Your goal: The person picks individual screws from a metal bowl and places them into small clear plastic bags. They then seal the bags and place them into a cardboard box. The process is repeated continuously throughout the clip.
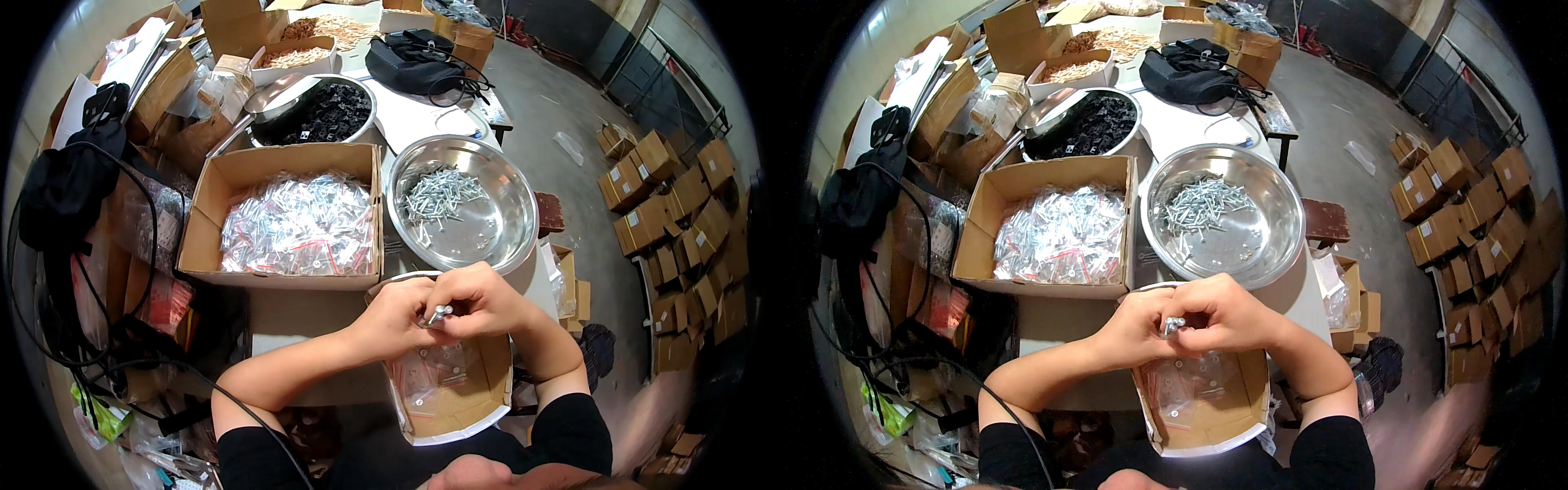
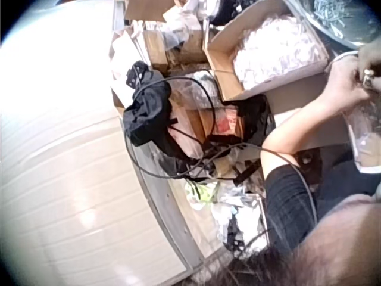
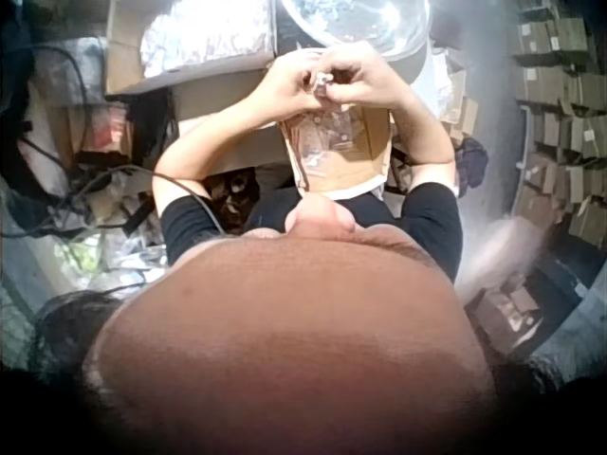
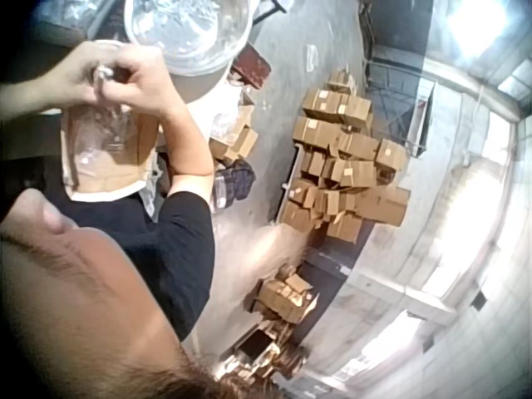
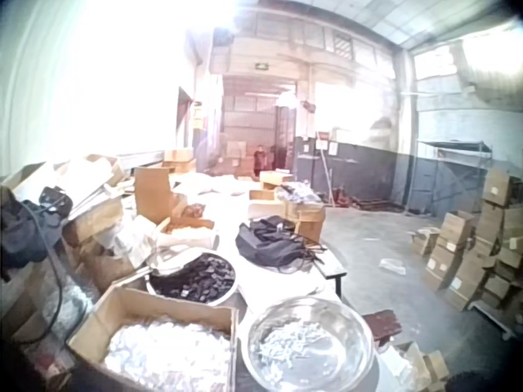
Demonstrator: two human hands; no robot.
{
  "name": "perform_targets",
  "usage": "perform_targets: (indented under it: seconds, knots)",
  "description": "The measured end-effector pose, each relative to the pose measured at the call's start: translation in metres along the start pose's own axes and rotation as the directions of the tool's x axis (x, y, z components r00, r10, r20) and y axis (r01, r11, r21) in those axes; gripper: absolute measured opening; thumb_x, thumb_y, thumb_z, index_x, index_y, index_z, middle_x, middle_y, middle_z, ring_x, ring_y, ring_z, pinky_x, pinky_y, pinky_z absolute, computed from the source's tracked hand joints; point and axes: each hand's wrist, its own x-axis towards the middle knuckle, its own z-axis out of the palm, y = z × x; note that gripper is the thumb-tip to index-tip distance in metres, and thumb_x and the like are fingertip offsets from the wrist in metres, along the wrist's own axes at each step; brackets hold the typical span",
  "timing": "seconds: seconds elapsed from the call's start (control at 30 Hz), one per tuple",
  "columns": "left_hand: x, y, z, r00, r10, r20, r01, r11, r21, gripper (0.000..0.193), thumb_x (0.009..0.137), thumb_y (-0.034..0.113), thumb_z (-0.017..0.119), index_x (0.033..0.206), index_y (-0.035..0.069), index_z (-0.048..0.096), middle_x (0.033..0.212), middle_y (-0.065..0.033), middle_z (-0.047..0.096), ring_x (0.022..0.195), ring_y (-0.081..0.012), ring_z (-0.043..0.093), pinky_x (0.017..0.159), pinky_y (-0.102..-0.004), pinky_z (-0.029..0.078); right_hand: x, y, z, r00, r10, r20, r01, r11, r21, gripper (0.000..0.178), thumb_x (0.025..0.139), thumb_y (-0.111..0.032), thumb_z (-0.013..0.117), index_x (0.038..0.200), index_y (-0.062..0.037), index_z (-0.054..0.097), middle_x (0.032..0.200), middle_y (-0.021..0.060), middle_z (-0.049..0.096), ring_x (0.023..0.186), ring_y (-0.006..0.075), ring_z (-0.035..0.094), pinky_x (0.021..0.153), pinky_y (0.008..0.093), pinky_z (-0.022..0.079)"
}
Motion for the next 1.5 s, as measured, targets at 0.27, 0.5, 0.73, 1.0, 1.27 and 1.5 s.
perform_targets:
  seconds: [0.27,0.5,0.73,1.0,1.27,1.5]
  knots:
    - [-0.001,-0.003,-0.003,0.994,-0.108,-0.012,0.107,0.994,-0.013,0.032,0.066,0.017,0.082,0.087,0.0,0.065,0.087,-0.0124,0.064,0.08,-0.0251,0.065,0.072,-0.0352,0.05,0.002,-0.009,0.001,1.0,0.001,-0.018,-0.004,0.985,-0.173,0.013,0.077,-0.007,0.069,0.089,-0.0049,0.07,0.077,0.0091,0.065,0.065,0.019,0.063,0.059,0.0288,0.049]
    - [-0.003,-0.009,-0.003,0.996,-0.086,0.035,0.085,0.996,0.005,0.038,0.066,0.024,0.085,0.085,-0.001,0.063,0.082,-0.0117,0.062,0.076,-0.0224,0.061,0.068,-0.033,0.049,-0.002,-0.011,-0.005,0.998,0.044,0.05,-0.039,0.994,-0.105,0.015,0.078,-0.01,0.072,0.092,-0.0046,0.072,0.076,0.0073,0.067,0.063,0.0155,0.062,0.057,0.0269,0.048]
    - [-0.002,-0.004,-0.004,0.975,-0.169,0.143,0.184,0.978,-0.098,0.034,0.07,0.018,0.084,0.086,0.0,0.061,0.082,-0.0055,0.062,0.078,-0.0112,0.058,0.069,-0.029,0.048,-0.004,-0.009,-0.009,0.996,0.018,0.083,-0.016,1.0,-0.024,0.015,0.078,-0.008,0.073,0.092,-0.0031,0.072,0.076,0.0078,0.067,0.064,0.0133,0.062,0.057,0.0257,0.047]
    - [-0.001,-0.006,0.0,0.985,-0.099,0.143,0.133,0.959,-0.252,0.034,0.077,0.018,0.081,0.098,-0.001,0.062,0.089,-0.0058,0.066,0.082,-0.0098,0.059,0.075,-0.0271,0.05,-0.004,-0.014,-0.007,0.999,0.028,-0.017,-0.031,0.986,-0.161,0.018,0.079,-0.006,0.072,0.096,-0.0024,0.07,0.079,0.0079,0.067,0.066,0.0132,0.064,0.058,0.026,0.048]
    - [-0.001,-0.006,-0.003,0.963,-0.176,0.202,0.214,0.959,-0.187,0.037,0.076,0.017,0.081,0.103,-0.001,0.063,0.096,-0.0063,0.067,0.089,-0.0106,0.06,0.08,-0.028,0.049,-0.004,-0.012,-0.009,0.998,-0.06,0.015,0.062,0.983,-0.175,0.018,0.078,-0.005,0.073,0.095,-0.002,0.07,0.084,0.0095,0.067,0.07,0.0171,0.066,0.06,0.0281,0.051]
    - [-0.003,-0.01,-0.001,0.972,-0.15,0.183,0.187,0.96,-0.207,0.038,0.077,0.018,0.081,0.104,-0.001,0.062,0.096,-0.0064,0.067,0.089,-0.011,0.06,0.081,-0.0279,0.049,-0.004,-0.012,-0.007,0.992,-0.124,0.016,0.125,0.978,-0.166,0.018,0.078,-0.004,0.074,0.095,-0.0026,0.069,0.083,0.01,0.065,0.071,0.0203,0.065,0.062,0.0296,0.051]
